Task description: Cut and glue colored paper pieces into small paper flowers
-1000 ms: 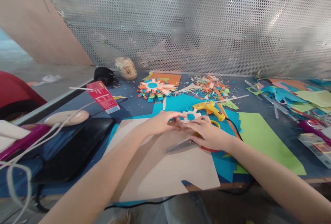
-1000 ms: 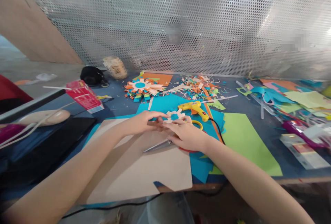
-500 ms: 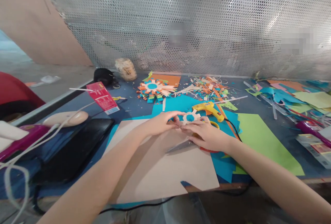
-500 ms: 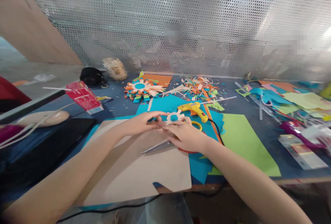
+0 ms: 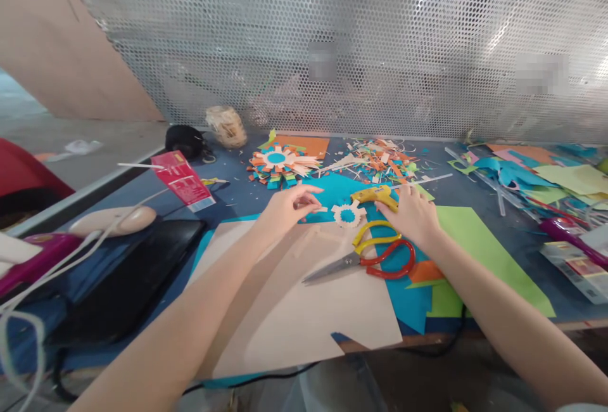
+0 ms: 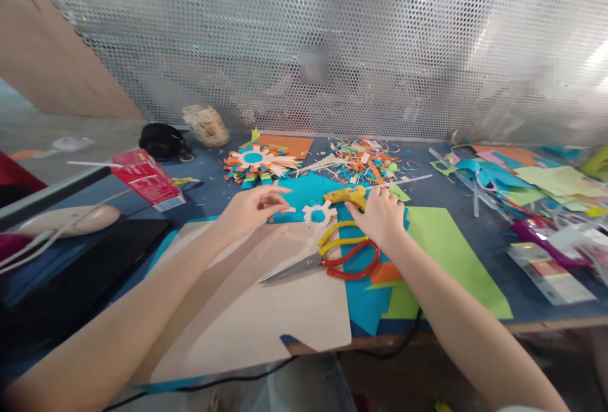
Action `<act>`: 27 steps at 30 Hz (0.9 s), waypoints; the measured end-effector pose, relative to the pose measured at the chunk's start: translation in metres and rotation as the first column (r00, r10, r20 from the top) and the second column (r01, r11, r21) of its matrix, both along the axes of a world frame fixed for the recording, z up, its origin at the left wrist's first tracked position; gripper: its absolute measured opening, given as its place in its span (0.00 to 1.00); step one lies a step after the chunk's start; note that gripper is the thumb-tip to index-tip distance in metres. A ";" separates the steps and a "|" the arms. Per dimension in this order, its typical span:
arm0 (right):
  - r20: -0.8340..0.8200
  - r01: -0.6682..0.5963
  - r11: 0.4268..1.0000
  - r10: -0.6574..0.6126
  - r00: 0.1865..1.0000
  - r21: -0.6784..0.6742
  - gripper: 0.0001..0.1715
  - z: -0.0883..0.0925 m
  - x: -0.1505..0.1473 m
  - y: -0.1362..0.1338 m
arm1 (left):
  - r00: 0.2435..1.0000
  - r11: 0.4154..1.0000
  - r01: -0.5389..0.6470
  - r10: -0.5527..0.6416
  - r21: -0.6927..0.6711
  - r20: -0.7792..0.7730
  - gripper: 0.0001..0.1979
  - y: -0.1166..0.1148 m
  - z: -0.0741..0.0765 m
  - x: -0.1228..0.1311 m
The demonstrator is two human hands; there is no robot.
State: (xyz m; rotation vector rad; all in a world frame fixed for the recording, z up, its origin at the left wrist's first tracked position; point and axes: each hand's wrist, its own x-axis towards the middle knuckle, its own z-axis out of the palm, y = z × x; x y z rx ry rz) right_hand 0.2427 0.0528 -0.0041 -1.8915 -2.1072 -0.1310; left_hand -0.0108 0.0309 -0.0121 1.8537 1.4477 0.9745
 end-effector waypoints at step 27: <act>-0.252 -0.191 0.972 0.221 0.942 0.138 0.17 -0.015 -0.003 0.016 | 0.925 0.917 0.313 -0.235 0.247 -0.298 0.12 -0.016 0.003 0.029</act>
